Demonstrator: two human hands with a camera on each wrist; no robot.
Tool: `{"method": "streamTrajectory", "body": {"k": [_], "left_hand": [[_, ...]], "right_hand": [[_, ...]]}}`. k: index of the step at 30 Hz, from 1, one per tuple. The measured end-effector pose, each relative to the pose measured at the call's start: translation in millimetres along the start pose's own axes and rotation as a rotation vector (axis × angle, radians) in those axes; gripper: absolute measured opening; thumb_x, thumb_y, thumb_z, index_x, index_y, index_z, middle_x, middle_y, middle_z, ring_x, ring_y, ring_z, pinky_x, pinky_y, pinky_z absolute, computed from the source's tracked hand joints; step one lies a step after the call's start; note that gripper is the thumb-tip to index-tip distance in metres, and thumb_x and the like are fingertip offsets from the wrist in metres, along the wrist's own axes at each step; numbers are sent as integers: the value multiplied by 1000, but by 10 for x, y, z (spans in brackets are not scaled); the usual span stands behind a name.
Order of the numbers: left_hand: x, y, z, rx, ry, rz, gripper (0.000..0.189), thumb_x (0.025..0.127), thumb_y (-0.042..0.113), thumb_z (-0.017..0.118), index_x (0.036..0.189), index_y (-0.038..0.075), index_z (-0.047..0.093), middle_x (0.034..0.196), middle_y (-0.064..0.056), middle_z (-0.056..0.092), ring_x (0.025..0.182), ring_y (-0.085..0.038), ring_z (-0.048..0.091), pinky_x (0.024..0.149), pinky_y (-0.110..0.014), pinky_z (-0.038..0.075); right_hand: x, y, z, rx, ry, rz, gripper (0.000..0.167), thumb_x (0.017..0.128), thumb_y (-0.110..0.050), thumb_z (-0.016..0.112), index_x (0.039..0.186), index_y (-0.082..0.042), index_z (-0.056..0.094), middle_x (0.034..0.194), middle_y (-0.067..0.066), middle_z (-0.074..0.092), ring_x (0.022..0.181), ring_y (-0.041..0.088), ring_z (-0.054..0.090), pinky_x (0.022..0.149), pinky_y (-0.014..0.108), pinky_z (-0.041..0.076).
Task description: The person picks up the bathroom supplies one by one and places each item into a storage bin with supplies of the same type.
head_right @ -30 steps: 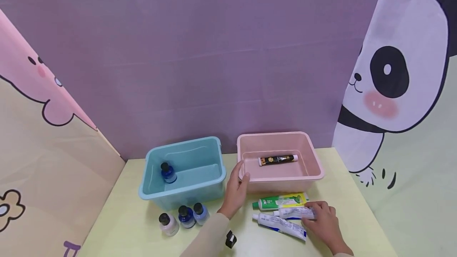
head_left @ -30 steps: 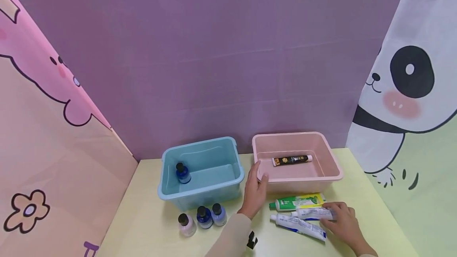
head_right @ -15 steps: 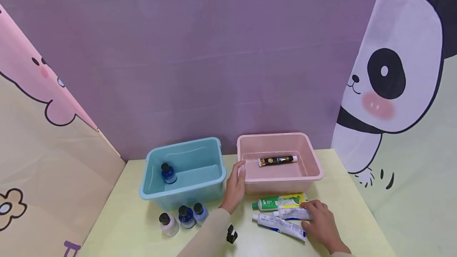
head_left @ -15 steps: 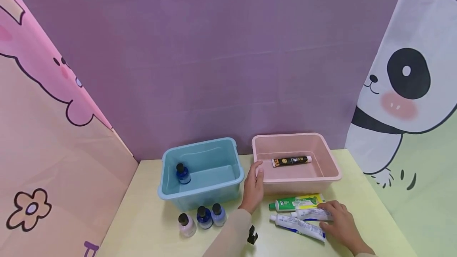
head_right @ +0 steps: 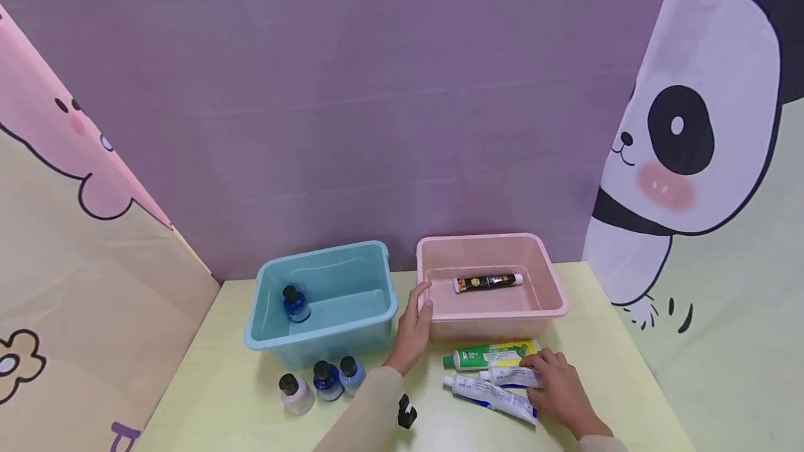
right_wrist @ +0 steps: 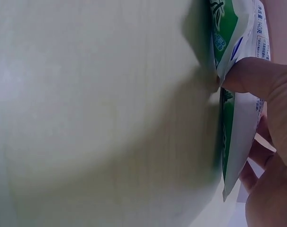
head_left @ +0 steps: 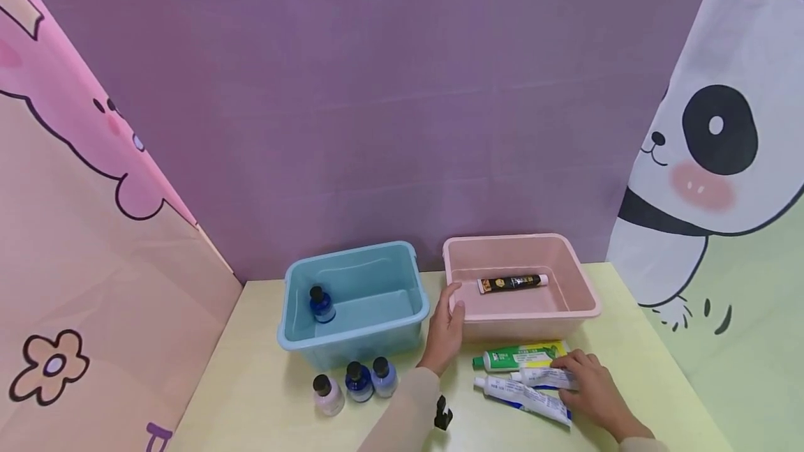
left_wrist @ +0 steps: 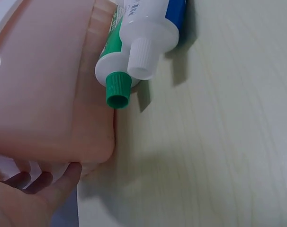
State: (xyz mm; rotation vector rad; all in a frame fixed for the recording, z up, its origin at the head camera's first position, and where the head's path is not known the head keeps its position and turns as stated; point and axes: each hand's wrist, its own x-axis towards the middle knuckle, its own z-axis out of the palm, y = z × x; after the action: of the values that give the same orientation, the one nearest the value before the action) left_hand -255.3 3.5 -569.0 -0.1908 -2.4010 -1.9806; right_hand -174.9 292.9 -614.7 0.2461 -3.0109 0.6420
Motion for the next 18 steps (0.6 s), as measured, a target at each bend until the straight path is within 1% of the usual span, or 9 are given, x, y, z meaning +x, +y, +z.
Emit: {"method": "streamTrajectory", "body": {"k": [1, 3, 6, 11, 15, 18], "left_hand": [[3, -3, -4, 3, -1, -4, 41, 110, 36, 42, 149, 47, 38, 168, 0, 31, 155, -33, 30, 120, -66, 26], [10, -10, -14, 5, 1, 6, 42, 110, 34, 42, 150, 45, 37, 168, -3, 31, 154, -34, 31, 120, -67, 25], [23, -20, -27, 9, -5, 5, 44, 109, 33, 42, 152, 43, 36, 168, -4, 31, 155, -34, 30, 121, -67, 24], [33, -44, -36, 1, -34, 1, 47, 109, 32, 43, 152, 46, 33, 169, -4, 29, 154, -33, 30, 122, -65, 22], [25, -67, -39, 4, -53, 15, 49, 108, 31, 45, 153, 45, 31, 168, -6, 30, 152, -32, 34, 122, -64, 25], [18, -82, -39, 5, -63, 24, 51, 107, 32, 47, 154, 43, 30, 167, -7, 32, 150, -32, 38, 121, -63, 28]], "right_hand": [[11, 1, 3, -2, -7, 2, 36, 75, -16, 87, 106, -23, 70, 109, -3, 62, 99, 20, 50, 81, 40, 44], [38, 2, 10, -4, -20, 3, 36, 75, -17, 87, 107, -23, 70, 110, -2, 62, 100, 21, 50, 82, 41, 44], [72, -2, 17, -8, -53, 16, 37, 76, -18, 87, 108, -23, 70, 111, -2, 62, 101, 21, 50, 84, 43, 45], [96, -2, 22, -2, -96, 26, 38, 74, -17, 87, 108, -22, 70, 106, -3, 60, 98, 19, 48, 81, 41, 45], [82, 11, 22, -6, -84, -4, 38, 72, -14, 87, 106, -21, 70, 102, -6, 60, 95, 16, 47, 79, 37, 44], [68, 20, 13, -13, -68, -29, 38, 71, -13, 86, 105, -19, 70, 101, -7, 60, 93, 16, 48, 79, 37, 45]]}}
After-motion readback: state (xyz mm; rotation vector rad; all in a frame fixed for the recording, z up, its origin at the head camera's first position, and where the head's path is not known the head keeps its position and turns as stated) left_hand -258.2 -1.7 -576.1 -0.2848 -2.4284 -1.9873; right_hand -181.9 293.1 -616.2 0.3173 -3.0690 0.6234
